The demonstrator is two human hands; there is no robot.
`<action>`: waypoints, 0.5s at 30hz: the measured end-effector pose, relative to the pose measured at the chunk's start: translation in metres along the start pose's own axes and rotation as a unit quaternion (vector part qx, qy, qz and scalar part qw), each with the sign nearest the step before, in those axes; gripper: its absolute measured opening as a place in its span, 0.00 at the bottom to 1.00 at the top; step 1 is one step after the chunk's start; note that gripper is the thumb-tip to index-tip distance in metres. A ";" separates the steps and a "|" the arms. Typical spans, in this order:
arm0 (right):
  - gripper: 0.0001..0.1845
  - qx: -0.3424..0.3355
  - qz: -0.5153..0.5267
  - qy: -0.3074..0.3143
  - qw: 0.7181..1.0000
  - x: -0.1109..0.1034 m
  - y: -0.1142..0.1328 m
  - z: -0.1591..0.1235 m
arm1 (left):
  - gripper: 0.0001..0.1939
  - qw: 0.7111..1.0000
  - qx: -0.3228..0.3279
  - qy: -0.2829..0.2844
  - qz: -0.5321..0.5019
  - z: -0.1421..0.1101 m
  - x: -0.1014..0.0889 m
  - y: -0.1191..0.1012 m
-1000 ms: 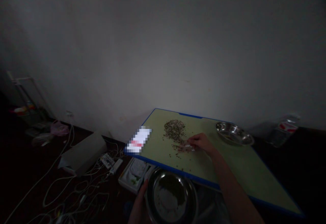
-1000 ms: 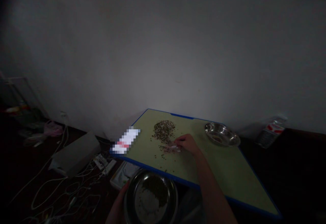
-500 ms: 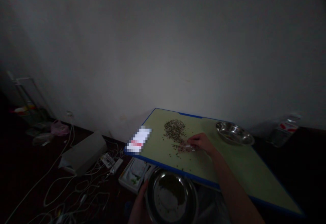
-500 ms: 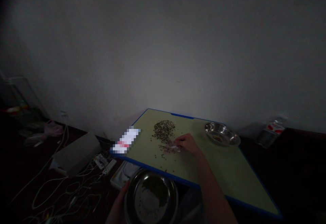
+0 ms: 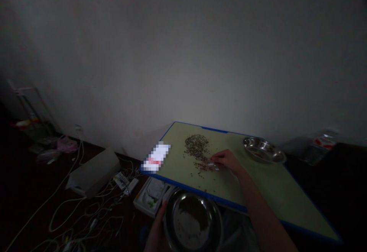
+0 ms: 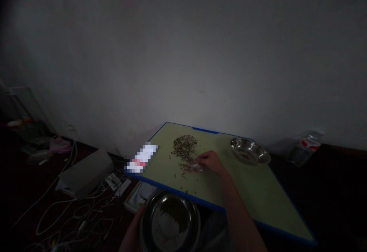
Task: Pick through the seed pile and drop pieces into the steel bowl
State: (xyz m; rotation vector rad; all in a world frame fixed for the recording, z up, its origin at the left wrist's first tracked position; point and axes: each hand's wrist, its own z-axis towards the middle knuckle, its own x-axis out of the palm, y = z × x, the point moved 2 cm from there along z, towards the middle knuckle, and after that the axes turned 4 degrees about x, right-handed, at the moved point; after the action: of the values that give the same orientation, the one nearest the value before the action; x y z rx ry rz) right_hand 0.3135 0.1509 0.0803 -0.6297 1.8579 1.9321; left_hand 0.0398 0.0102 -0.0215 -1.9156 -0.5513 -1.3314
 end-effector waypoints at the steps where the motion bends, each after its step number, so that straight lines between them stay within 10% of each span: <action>1: 0.19 0.002 0.000 0.002 1.000 0.000 0.000 0.000 | 0.29 1.000 0.001 -0.004 -0.006 0.000 0.001 0.000; 15: 0.20 -0.051 -0.032 0.034 0.998 0.004 0.013 -0.006 | 0.31 1.000 0.003 0.017 0.012 -0.001 0.006 0.000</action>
State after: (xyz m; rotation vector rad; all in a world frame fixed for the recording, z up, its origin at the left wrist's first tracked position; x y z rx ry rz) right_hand 0.3029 0.1444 0.0885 -0.7850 1.7654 1.9961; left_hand 0.0415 0.0087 -0.0156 -1.8859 -0.5145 -1.3422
